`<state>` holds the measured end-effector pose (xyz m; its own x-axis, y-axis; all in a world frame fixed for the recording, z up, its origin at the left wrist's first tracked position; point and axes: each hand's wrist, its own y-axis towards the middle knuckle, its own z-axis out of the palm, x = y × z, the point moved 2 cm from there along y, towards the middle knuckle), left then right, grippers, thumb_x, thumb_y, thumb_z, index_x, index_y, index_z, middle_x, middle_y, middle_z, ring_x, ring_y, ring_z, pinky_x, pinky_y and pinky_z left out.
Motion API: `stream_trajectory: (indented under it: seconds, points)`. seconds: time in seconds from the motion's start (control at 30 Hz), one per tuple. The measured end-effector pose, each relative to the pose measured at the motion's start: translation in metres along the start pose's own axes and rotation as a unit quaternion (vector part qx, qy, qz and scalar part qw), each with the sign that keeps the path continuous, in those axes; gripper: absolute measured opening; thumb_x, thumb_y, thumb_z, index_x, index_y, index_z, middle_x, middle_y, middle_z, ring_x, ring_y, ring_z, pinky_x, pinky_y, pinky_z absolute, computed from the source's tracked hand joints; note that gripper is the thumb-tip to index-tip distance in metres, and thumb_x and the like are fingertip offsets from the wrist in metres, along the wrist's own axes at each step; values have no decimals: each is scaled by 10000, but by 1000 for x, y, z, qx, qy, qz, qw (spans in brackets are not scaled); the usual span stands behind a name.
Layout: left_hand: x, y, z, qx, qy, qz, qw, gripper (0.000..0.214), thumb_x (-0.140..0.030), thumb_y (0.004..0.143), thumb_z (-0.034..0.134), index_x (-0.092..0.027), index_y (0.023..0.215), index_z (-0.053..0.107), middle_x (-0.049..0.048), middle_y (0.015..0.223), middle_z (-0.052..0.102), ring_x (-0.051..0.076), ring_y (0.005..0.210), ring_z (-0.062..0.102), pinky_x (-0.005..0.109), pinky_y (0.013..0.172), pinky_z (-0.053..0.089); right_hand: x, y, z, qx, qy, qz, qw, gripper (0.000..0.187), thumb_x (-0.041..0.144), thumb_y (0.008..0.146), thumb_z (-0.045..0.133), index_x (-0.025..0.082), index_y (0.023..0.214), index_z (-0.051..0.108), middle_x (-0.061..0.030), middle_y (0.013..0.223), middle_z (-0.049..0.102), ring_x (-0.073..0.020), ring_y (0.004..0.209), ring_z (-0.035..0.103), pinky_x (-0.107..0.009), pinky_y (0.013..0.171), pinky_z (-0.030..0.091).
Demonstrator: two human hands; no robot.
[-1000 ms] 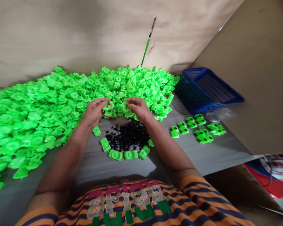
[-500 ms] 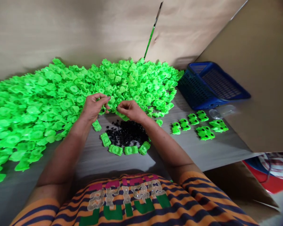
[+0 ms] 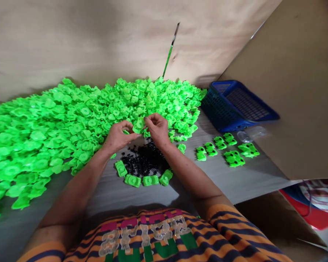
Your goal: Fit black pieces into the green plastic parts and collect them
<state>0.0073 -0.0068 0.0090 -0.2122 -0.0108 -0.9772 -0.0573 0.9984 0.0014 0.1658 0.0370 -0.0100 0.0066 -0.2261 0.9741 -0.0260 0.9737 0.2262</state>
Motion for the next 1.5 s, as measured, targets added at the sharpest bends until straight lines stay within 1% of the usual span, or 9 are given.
stream_trajectory:
  seconds: [0.23, 0.33, 0.53, 0.7, 1.07, 1.23, 1.33, 1.43, 1.5]
  points:
    - [-3, 1, 3, -67, -100, -16, 993, 534, -524, 509, 916, -170, 811, 655, -41, 613, 633, 95, 345, 521, 209, 344, 364, 8, -2, 0, 10, 26, -27, 999, 456, 621, 813, 729, 228, 738, 512, 55, 615, 573, -101, 567, 553, -245, 594, 474]
    - [-5, 1, -1, -46, -127, -7, 991, 464, -508, 580, 888, -158, 825, 706, -36, 585, 626, 98, 347, 525, 208, 346, 379, 13, -2, 0, 47, 31, -29, 998, 467, 643, 798, 739, 220, 775, 542, 58, 636, 571, -95, 578, 550, -242, 602, 479]
    - [-3, 2, -6, 54, -182, -72, 979, 408, -417, 505, 917, -140, 717, 704, 54, 755, 735, 121, 403, 577, 236, 342, 430, 17, -2, 0, 109, 36, -22, 993, 464, 634, 777, 764, 213, 798, 570, 60, 633, 581, -92, 578, 542, -236, 591, 477]
    - [-6, -2, -6, 100, -190, -91, 972, 381, -464, 555, 899, -157, 641, 690, 51, 626, 681, 141, 428, 587, 226, 342, 428, 20, -4, 1, 133, 52, -36, 989, 428, 599, 793, 752, 212, 803, 570, 58, 641, 572, -94, 565, 536, -244, 582, 471]
    - [-11, 0, -6, -21, -145, -34, 989, 278, -307, 556, 885, -131, 722, 749, -15, 478, 598, 148, 389, 578, 232, 369, 442, 20, -7, 4, 113, 17, -33, 993, 444, 605, 771, 778, 217, 799, 563, 28, 733, 587, -124, 703, 581, -256, 655, 492]
    - [-12, 4, -12, -71, -170, -21, 983, 235, -288, 556, 837, -149, 691, 705, -36, 479, 569, 147, 382, 574, 231, 362, 434, 11, -1, -2, 110, -54, -51, 991, 262, 455, 913, 646, 200, 857, 627, -3, 796, 660, -139, 746, 616, -261, 701, 493]
    - [-13, 7, -22, -118, -192, -24, 974, 174, -253, 563, 778, -173, 664, 662, -52, 506, 560, 131, 383, 554, 228, 348, 426, 6, -5, 6, 219, -294, -74, 928, 147, 198, 900, 580, 161, 817, 696, -40, 811, 702, -165, 808, 627, -279, 778, 474]
    - [-15, 9, -26, -131, -191, -15, 973, 159, -251, 580, 754, -181, 666, 639, -53, 527, 553, 125, 387, 546, 233, 340, 427, 6, -19, 19, 354, -515, -71, 778, 222, 107, 893, 551, 118, 909, 773, -143, 976, 765, -246, 1002, 666, -334, 891, 466]
    - [-16, 8, -25, -126, -189, -10, 974, 199, -279, 570, 776, -181, 663, 630, -55, 515, 540, 131, 381, 543, 239, 332, 420, 10, -26, 26, 378, -589, -68, 711, 279, 121, 932, 521, 100, 1022, 784, -199, 1118, 760, -305, 1149, 650, -377, 953, 462]
